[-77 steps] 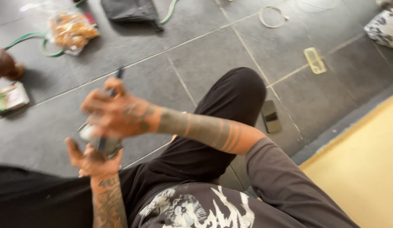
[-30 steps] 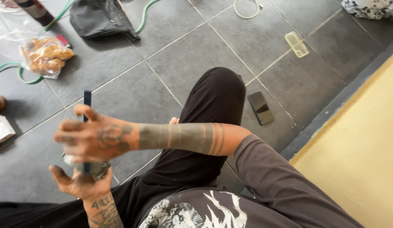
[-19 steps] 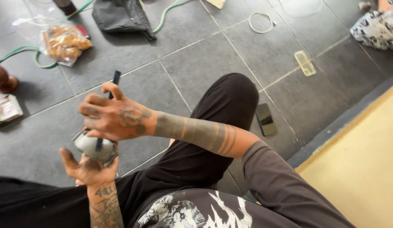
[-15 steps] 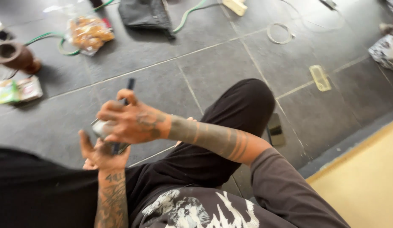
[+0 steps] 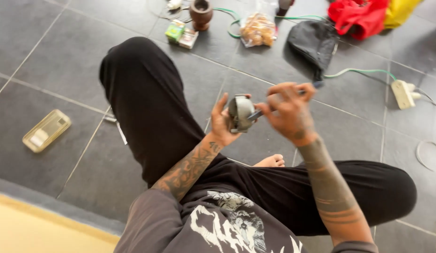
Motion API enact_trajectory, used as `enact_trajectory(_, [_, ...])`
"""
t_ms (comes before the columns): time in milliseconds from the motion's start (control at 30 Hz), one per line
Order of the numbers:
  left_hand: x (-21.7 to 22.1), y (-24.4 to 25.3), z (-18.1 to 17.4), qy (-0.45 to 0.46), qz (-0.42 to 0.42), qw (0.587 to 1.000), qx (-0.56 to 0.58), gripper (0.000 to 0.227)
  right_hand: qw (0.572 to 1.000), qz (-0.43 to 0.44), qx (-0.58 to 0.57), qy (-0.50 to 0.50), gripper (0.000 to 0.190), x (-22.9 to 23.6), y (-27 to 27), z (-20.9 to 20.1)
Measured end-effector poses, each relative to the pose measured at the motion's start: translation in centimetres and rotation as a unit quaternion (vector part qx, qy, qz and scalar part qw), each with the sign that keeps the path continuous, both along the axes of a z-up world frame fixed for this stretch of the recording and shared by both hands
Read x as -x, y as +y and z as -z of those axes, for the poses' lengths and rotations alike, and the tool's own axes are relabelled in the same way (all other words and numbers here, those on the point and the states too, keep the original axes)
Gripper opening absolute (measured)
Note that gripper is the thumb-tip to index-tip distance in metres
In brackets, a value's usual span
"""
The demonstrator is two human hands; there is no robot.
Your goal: Cleaning a metal motorcycle component using a small brush while sitting on the floor.
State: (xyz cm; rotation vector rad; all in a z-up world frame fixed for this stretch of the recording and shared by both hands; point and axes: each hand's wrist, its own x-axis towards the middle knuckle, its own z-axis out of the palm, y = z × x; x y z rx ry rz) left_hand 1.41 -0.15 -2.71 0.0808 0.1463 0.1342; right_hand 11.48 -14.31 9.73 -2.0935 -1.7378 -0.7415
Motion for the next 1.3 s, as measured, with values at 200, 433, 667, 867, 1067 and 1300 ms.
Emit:
enact_trajectory(200, [0.5,-0.1,-1.3,-0.040,0.003,0.999,-0.013,0.065,0.998,0.012,-0.040,-0.039,0.048,0.2,-0.1,-0.5])
enact_trajectory(433, [0.8,0.2,-1.6,-0.046,0.009,0.999,0.004,0.063,0.998,0.027,-0.057,-0.007,0.050,0.2,-0.3,-0.9])
enact_trajectory(667, [0.7,0.0,-1.2,-0.052,0.028,0.998,0.004,0.062,0.998,-0.008,-0.022,0.053,0.047,-2.1,-0.1,1.1])
enact_trajectory(867, [1.0,-0.1,-2.1,-0.051,0.025,0.998,0.001,0.062,0.998,0.024,-0.038,0.047,0.048,-1.1,0.0,1.1])
enact_trajectory(1067, [1.0,0.0,-2.2,-0.031,0.014,0.999,0.008,0.060,0.996,0.030,-0.054,0.065,0.049,-1.9,1.1,3.2])
enact_trajectory(1300, [1.2,-0.3,-2.1,-0.019,0.020,1.000,-0.006,0.063,0.997,0.039,-0.036,0.055,0.046,-0.5,0.3,1.9])
